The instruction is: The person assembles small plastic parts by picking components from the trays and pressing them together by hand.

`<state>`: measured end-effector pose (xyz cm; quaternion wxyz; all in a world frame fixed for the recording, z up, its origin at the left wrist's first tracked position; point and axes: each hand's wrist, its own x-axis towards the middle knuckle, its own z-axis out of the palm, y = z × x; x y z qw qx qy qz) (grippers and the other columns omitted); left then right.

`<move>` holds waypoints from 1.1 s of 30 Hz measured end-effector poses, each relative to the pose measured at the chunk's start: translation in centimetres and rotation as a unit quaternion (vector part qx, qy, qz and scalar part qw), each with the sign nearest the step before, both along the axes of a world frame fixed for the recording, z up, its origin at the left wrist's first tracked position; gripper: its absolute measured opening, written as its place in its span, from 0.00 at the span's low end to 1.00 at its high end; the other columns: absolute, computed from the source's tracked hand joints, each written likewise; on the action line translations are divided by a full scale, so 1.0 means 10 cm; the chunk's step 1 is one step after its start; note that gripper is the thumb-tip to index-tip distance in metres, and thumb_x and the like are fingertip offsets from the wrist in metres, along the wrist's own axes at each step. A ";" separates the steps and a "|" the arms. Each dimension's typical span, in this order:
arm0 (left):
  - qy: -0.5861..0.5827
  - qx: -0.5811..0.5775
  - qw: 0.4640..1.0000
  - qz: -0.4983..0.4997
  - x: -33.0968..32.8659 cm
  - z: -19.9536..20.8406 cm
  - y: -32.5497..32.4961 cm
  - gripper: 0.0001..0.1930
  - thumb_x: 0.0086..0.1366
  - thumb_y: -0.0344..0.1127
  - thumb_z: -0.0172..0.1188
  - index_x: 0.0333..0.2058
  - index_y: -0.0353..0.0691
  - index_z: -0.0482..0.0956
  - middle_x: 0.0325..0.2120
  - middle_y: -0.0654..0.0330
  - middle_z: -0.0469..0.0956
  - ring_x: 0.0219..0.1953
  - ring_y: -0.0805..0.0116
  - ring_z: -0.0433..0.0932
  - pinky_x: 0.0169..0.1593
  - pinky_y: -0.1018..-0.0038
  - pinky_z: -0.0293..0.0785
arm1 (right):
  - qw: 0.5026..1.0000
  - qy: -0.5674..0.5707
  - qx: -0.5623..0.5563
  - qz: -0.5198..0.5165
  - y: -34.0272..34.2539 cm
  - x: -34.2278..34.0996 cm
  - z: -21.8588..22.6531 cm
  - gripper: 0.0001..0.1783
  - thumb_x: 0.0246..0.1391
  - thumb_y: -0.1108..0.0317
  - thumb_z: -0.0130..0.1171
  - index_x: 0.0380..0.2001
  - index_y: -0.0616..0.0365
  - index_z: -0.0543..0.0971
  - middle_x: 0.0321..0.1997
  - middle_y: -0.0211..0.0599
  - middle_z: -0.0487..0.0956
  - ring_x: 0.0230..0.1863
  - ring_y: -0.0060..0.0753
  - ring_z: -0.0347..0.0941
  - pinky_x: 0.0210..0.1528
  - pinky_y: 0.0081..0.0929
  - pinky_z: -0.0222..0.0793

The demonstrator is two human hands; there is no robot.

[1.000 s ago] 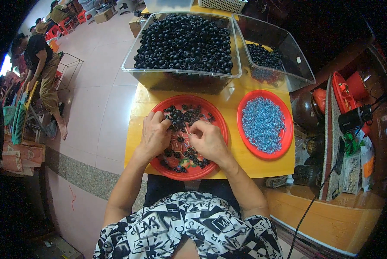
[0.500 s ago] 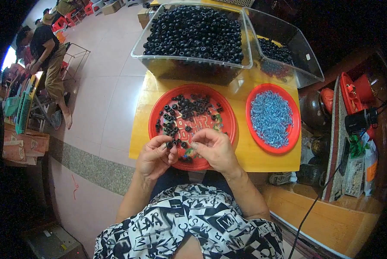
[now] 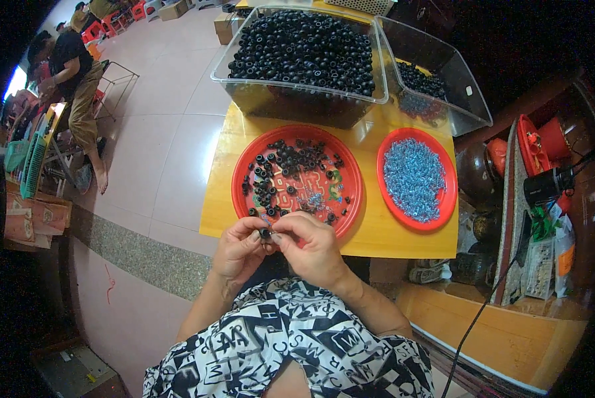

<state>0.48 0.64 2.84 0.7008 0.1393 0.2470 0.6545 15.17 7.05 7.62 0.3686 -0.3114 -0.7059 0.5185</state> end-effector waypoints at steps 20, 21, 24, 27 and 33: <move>0.131 -0.031 0.986 0.103 0.16 -0.08 -0.16 0.10 0.59 0.26 0.54 0.39 0.29 0.72 0.31 0.58 0.76 0.31 0.74 0.75 0.38 0.79 0.72 | 0.990 -0.050 0.130 0.008 -0.15 0.01 -0.21 0.14 0.39 0.83 0.58 0.34 0.65 0.75 0.33 0.42 0.73 0.31 0.32 0.71 0.32 0.22 0.67; 0.130 -0.030 0.986 0.102 0.15 -0.08 -0.15 0.10 0.59 0.26 0.54 0.39 0.29 0.72 0.31 0.58 0.76 0.31 0.74 0.75 0.38 0.79 0.72 | 0.984 -0.053 0.172 0.020 -0.18 -0.02 -0.21 0.17 0.39 0.83 0.58 0.38 0.65 0.74 0.35 0.43 0.72 0.32 0.34 0.71 0.33 0.23 0.68; 0.055 -0.050 0.992 0.105 0.13 -0.07 -0.14 0.10 0.59 0.26 0.53 0.39 0.30 0.72 0.31 0.56 0.76 0.31 0.72 0.75 0.38 0.78 0.72 | 0.974 -0.063 0.212 0.054 -0.14 -0.01 -0.18 0.21 0.39 0.82 0.58 0.42 0.64 0.72 0.39 0.43 0.71 0.35 0.38 0.70 0.36 0.26 0.68; 0.057 -0.048 0.991 0.114 0.11 -0.08 -0.14 0.10 0.59 0.26 0.53 0.40 0.30 0.72 0.32 0.56 0.76 0.32 0.71 0.75 0.37 0.78 0.72 | 0.971 -0.066 0.216 0.072 -0.01 -0.02 -0.12 0.21 0.39 0.81 0.59 0.43 0.65 0.72 0.37 0.44 0.72 0.34 0.39 0.71 0.35 0.27 0.68; 0.089 -0.048 0.988 0.119 0.07 -0.04 -0.11 0.10 0.58 0.26 0.53 0.39 0.31 0.72 0.30 0.54 0.75 0.30 0.70 0.73 0.36 0.77 0.69 | 0.936 -0.211 0.269 -0.081 0.63 -0.04 -0.22 0.06 0.41 0.78 0.56 0.27 0.66 0.75 0.27 0.44 0.73 0.28 0.42 0.71 0.31 0.30 0.67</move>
